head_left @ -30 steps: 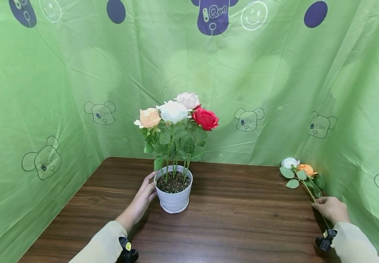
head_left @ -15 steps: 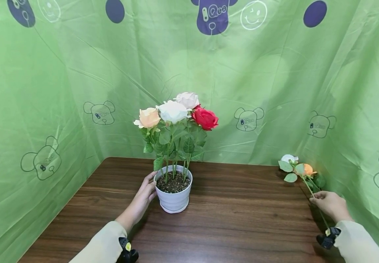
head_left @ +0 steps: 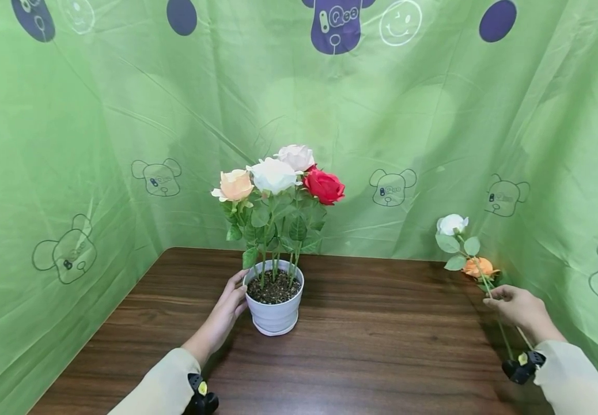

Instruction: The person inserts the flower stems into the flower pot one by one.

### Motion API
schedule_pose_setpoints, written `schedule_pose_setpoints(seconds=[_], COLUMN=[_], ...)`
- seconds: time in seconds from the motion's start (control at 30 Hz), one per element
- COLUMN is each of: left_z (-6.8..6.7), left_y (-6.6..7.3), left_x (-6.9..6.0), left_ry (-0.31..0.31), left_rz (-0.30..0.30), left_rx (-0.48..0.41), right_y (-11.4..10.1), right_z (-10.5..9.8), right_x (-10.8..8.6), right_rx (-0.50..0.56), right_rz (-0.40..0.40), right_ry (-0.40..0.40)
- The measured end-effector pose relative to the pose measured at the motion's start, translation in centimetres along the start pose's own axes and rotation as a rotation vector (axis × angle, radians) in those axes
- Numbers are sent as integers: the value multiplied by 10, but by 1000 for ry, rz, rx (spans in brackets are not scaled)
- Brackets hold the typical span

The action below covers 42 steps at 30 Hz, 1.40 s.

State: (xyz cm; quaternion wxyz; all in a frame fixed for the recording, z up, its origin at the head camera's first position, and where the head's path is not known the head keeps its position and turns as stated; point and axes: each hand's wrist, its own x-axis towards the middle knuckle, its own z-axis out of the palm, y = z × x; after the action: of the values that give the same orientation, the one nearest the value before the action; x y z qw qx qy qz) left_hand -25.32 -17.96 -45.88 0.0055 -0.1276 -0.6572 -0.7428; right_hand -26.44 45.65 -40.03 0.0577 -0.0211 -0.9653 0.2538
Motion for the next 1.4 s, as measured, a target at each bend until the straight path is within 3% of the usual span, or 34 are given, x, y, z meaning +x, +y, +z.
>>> schedule_pose_setpoints(seconds=[0.2, 0.43, 0.77, 1.1, 1.23, 1.4], left_z=[1, 1, 1, 2, 2, 2], left_y=[0, -1, 0, 0, 0, 0], left_x=[0, 0, -1, -1, 0, -1], left_ry=[5, 11, 1, 6, 9, 7], left_rz=[6, 2, 4, 1, 2, 0], left_rx=[14, 16, 11, 8, 8, 13], right_y=[-14, -34, -77, -124, -144, -165], right_z=[0, 7, 10, 21, 27, 36], right_x=[3, 6, 8, 10, 9, 8], right_rx=[-17, 50, 94, 268, 369, 418], right_rz=[-62, -101, -209, -350, -375, -382], right_ry=[61, 135, 226, 243, 224, 234])
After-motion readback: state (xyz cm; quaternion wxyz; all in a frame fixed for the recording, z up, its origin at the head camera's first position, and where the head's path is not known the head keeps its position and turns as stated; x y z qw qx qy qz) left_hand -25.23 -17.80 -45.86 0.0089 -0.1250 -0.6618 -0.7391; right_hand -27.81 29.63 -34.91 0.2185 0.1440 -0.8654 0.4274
